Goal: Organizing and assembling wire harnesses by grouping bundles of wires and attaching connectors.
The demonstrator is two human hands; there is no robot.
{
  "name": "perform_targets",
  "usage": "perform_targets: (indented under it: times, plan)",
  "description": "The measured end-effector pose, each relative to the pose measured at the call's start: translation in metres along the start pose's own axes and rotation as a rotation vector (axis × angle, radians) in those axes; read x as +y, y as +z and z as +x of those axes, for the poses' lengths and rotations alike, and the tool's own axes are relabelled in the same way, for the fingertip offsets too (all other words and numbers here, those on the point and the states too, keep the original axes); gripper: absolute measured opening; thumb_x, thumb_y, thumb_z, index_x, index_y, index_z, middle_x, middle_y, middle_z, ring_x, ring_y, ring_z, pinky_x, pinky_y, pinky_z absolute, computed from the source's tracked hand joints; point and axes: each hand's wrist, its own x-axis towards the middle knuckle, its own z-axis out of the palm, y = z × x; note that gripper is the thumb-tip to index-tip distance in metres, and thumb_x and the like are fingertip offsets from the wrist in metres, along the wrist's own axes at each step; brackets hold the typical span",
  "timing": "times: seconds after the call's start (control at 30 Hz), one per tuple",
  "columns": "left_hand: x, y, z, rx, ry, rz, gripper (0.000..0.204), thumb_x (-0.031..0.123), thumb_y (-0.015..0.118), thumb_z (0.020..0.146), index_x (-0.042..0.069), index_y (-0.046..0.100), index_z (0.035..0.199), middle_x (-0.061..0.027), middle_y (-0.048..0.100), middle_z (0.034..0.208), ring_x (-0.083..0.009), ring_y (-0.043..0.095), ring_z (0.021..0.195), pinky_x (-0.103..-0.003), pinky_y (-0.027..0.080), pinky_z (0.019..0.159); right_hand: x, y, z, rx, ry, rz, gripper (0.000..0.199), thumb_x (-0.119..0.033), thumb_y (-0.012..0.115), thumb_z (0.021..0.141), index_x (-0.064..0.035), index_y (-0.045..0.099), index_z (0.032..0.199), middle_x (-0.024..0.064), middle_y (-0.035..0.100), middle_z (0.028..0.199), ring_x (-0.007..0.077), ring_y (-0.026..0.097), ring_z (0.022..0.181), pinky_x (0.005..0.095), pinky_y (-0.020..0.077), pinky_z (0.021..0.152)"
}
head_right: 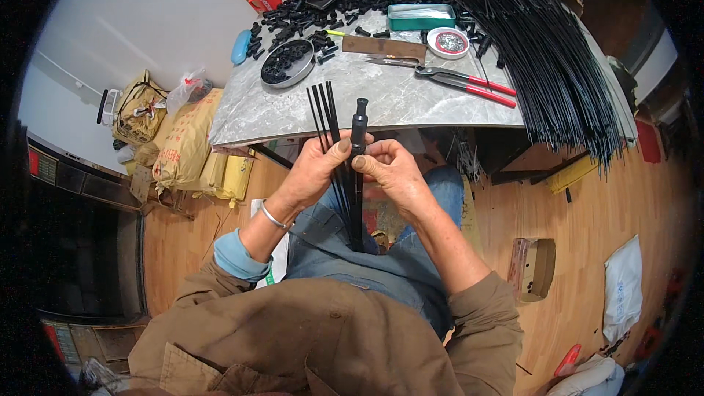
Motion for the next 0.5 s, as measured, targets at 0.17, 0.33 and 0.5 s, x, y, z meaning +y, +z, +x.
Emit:
perform_targets:
  times: [0.17,0.33,0.5]
  plan:
    - [-0.004,0.012,-0.002,0.015,0.077,0.06,0.043,0.038,0.045,0.099,0.0,0.058,0.115,-0.0064,0.065,0.101,-0.012,0.061,0.094,-0.026,0.049,0.084,0.015,0.008,0.003,0.025,-0.141,0.091,0.053,-0.023,0.077,0.08,-0.0052,0.052,0.122,-0.0057,0.058,0.088,0.0029,0.049,0.074,0.0179,0.0379,0.061]
    - [-0.011,0.012,0.0,0.116,0.068,0.051,0.044,0.039,0.042,0.101,0.0,0.058,0.115,-0.0055,0.064,0.097,-0.0109,0.059,0.09,-0.026,0.047,0.082,0.019,0.015,0.003,0.038,-0.282,0.065,0.042,-0.023,0.074,0.082,-0.0048,0.057,0.116,-0.0072,0.06,0.089,0.0013,0.046,0.071,0.017,0.0369,0.061]
    - [-0.01,0.016,-0.001,0.197,0.078,0.094,0.046,0.039,0.042,0.101,-0.001,0.058,0.115,-0.0054,0.064,0.096,-0.0107,0.058,0.089,-0.026,0.046,0.082,0.026,0.02,0.009,0.069,-0.284,0.089,0.035,-0.023,0.074,0.083,-0.0069,0.058,0.11,-0.0085,0.058,0.083,0.0006,0.044,0.067,0.0166,0.0346,0.057]
